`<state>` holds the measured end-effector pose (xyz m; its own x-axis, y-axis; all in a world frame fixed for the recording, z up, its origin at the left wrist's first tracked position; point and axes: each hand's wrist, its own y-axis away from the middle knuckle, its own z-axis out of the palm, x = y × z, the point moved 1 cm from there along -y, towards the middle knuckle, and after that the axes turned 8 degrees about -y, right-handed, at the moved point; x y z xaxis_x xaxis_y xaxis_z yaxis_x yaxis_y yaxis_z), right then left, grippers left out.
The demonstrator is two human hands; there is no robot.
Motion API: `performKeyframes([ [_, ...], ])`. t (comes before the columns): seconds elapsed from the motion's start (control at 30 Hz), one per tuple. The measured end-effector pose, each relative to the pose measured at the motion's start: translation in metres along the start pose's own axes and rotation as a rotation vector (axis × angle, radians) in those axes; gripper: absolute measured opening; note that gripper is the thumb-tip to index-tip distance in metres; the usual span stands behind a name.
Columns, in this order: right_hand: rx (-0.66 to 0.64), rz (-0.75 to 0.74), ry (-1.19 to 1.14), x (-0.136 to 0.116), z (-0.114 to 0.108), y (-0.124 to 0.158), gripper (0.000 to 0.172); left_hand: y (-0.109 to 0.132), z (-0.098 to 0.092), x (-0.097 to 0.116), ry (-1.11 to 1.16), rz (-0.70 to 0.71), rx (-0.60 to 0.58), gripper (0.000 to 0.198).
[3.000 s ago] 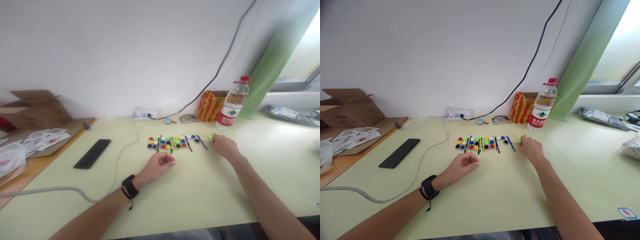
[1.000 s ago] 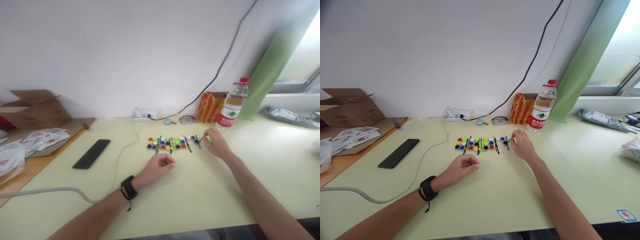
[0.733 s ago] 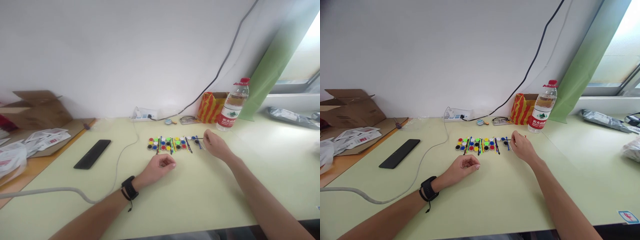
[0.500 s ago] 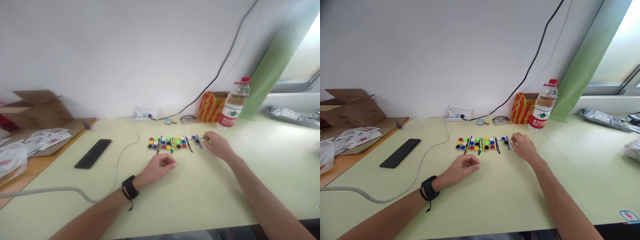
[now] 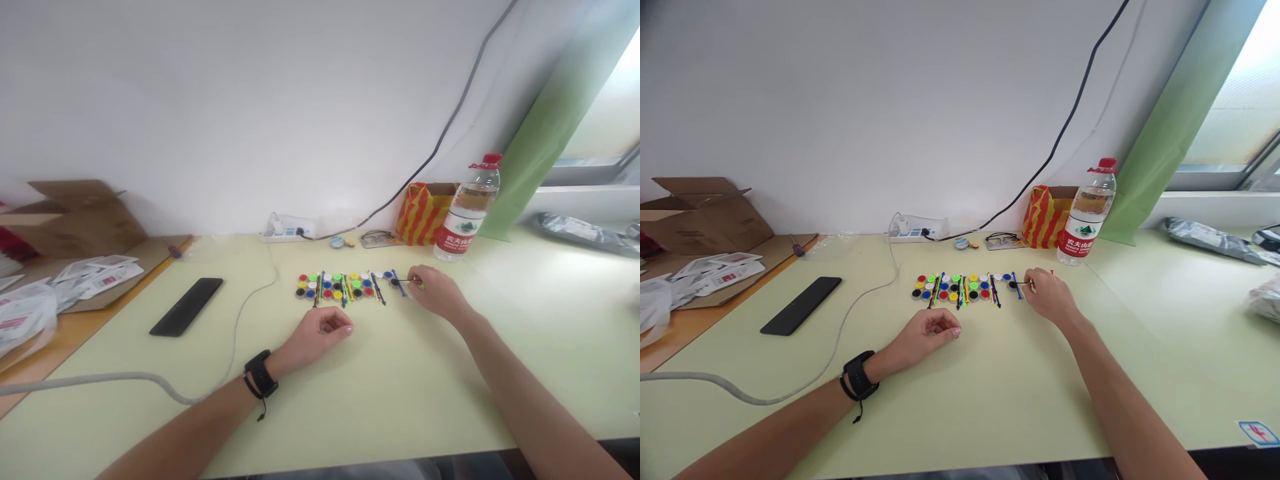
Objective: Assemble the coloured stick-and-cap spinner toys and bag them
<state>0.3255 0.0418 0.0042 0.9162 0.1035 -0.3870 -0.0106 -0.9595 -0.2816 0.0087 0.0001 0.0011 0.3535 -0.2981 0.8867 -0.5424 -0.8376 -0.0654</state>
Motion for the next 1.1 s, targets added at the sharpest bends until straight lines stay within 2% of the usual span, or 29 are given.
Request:
performKeyframes([
  [0.1, -0.008, -0.001, 0.011, -0.001, -0.001, 0.001, 0.010, -0.001, 0.000, 0.001, -0.004, 0.003, 0.006, 0.022],
  [0.33, -0.029, -0.086, 0.017, -0.008, -0.007, 0.008, 0.025, 0.001, 0.001, -0.002, -0.008, 0.022, 0.013, 0.021],
  [0.53, -0.231, -0.193, -0.119, -0.029, -0.013, 0.017, 0.023, 0.003, 0.002, -0.001, -0.034, 0.048, 0.015, 0.022],
  [0.67, -0.350, -0.303, -0.278, -0.053, -0.005, 0.027, 0.016, 0.005, 0.003, 0.002, -0.074, 0.060, 0.008, 0.025],
  [0.87, -0.450, -0.399, -0.509, -0.086, 0.014, 0.046, 0.013, 0.009, 0.004, 0.006, -0.234, 0.125, 0.050, 0.035],
  [1.1, -0.464, -0.411, -0.619, -0.090, 0.020, 0.048, 0.014, 0.007, 0.003, -0.001, -0.288, 0.115, 0.069, 0.020],
])
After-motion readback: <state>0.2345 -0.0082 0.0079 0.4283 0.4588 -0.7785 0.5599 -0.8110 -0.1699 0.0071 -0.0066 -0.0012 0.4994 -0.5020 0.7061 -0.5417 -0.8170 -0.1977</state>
